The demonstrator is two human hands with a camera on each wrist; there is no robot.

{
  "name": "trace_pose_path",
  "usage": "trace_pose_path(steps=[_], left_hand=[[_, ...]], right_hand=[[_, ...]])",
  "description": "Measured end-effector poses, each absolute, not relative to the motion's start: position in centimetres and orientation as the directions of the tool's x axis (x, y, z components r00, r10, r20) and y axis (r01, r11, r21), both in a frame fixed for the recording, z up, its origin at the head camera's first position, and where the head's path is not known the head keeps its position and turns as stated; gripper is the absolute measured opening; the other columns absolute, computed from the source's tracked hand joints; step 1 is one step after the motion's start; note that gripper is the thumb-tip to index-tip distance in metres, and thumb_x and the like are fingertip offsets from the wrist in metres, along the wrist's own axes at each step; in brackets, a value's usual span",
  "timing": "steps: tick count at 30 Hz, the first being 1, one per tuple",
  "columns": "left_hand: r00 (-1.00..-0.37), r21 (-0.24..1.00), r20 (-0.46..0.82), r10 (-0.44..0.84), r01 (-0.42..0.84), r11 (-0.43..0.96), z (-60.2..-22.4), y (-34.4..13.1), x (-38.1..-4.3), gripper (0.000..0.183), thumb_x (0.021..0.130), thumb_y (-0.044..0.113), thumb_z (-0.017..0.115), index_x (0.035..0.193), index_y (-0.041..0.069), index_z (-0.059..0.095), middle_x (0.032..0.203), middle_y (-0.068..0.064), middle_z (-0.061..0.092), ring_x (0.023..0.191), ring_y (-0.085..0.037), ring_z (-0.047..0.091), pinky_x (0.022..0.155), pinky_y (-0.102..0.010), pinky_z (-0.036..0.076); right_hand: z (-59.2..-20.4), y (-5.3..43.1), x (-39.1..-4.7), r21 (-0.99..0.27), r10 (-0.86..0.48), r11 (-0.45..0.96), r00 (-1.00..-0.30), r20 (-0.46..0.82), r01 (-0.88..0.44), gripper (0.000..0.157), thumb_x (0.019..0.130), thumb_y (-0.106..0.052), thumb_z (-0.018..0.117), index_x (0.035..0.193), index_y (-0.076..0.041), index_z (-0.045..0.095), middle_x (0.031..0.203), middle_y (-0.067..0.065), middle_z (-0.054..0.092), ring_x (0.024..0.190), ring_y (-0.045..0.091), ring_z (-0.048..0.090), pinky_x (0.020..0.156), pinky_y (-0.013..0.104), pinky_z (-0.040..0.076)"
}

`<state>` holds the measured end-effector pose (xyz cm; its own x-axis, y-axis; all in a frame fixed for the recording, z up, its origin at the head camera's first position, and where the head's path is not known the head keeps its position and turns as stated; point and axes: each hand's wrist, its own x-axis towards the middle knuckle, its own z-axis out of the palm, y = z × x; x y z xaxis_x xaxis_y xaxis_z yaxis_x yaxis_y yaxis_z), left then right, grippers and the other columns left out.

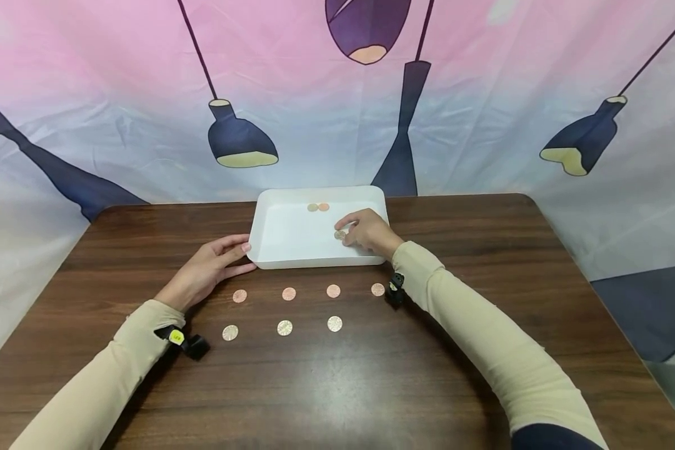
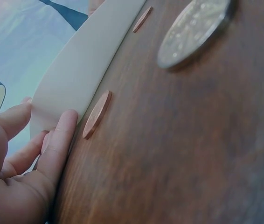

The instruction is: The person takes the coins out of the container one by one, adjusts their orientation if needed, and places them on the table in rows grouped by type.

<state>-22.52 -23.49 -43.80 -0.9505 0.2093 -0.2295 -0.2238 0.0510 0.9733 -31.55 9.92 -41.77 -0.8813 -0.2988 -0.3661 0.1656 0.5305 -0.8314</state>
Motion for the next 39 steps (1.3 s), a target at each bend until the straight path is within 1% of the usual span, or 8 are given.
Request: trace_pose_path(steps=[6,12,16,20,23,28,34,39], left_hand=[[-0.952,0.974,-0.227,0.205,-0.221,0.052,-43.6,-23.7,-22.6,0.059,0.112,0.019,0.057,0.160,-0.006,0.036,0.159,-0.025,0.039,0.135,-0.025,0.055,0.107,-0.032,0.059],[-0.953,0.975,-0.224,0.205,-0.219,0.047,-43.7,-23.7,-22.6,0.059,0.112,0.019,0.058,0.160,-0.007,0.035,0.159,-0.025,0.039,0.134,-0.024,0.055,0.108,-0.033,0.059],[-0.951,0.972,-0.237,0.199,-0.233,0.043,-43.7,-23.6,-22.4,0.057,0.112,0.017,0.057,0.160,-0.006,0.036,0.159,-0.024,0.039,0.137,-0.029,0.054,0.107,-0.033,0.060],[-0.948,0.970,-0.241,0.209,-0.239,0.038,-43.6,-23.4,-22.4,0.060,0.111,0.019,0.058,0.161,-0.005,0.034,0.160,-0.024,0.039,0.142,-0.033,0.049,0.107,-0.033,0.060],[-0.948,0.970,-0.242,0.209,-0.239,0.037,-43.5,-23.2,-22.5,0.061,0.111,0.020,0.059,0.161,-0.005,0.034,0.159,-0.025,0.039,0.141,-0.033,0.049,0.107,-0.033,0.059],[-0.947,0.969,-0.248,0.202,-0.246,0.032,-43.6,-23.2,-22.4,0.058,0.111,0.018,0.058,0.160,-0.005,0.035,0.157,-0.025,0.041,0.136,-0.028,0.053,0.107,-0.034,0.060],[-0.949,0.969,-0.244,0.198,-0.245,0.019,-43.7,-23.2,-22.5,0.057,0.111,0.016,0.058,0.159,-0.005,0.037,0.156,-0.025,0.042,0.136,-0.028,0.053,0.106,-0.034,0.060],[-0.952,0.971,-0.238,0.191,-0.239,0.021,-43.6,-23.3,-22.4,0.057,0.111,0.016,0.057,0.159,-0.006,0.036,0.155,-0.026,0.042,0.137,-0.028,0.053,0.107,-0.034,0.060]], right_hand=[[-41.6,9.8,-31.8,-0.836,-0.306,0.522,-0.878,-0.368,0.168,0.033,0.091,0.008,0.074,0.122,-0.005,0.077,0.071,0.001,0.055,0.053,0.010,0.045,0.043,0.017,0.032],[-41.8,9.7,-31.7,-0.840,-0.341,0.529,-0.876,-0.342,0.122,0.028,0.090,0.008,0.075,0.114,-0.004,0.071,0.078,0.002,0.054,0.057,0.010,0.047,0.044,0.017,0.030],[-42.1,9.8,-31.3,-0.832,-0.400,0.554,-0.885,-0.239,-0.026,0.024,0.089,0.008,0.074,0.107,-0.005,0.066,0.087,0.004,0.054,0.065,0.012,0.047,0.050,0.018,0.034],[-42.1,10.2,-30.9,-0.770,-0.441,0.610,-0.888,-0.132,-0.189,0.021,0.090,0.006,0.072,0.105,-0.008,0.066,0.096,0.007,0.059,0.076,0.018,0.049,0.058,0.023,0.038],[-42.0,10.3,-30.7,-0.741,-0.461,0.630,-0.880,-0.114,-0.234,0.021,0.092,0.004,0.069,0.108,-0.009,0.067,0.097,0.009,0.061,0.073,0.019,0.049,0.056,0.024,0.038],[-42.0,10.3,-30.7,-0.707,-0.493,0.656,-0.859,-0.137,-0.264,0.024,0.097,-0.004,0.068,0.121,-0.009,0.070,0.095,0.009,0.061,0.062,0.015,0.047,0.051,0.023,0.039],[-42.0,10.2,-30.8,-0.680,-0.519,0.669,-0.843,-0.139,-0.300,0.033,0.097,-0.006,0.069,0.129,-0.002,0.067,0.103,0.012,0.064,0.072,0.016,0.053,0.058,0.023,0.044],[-42.0,10.1,-30.9,-0.679,-0.529,0.662,-0.839,-0.126,-0.316,0.032,0.096,-0.003,0.068,0.128,-0.001,0.068,0.104,0.013,0.066,0.076,0.018,0.054,0.060,0.023,0.044]])
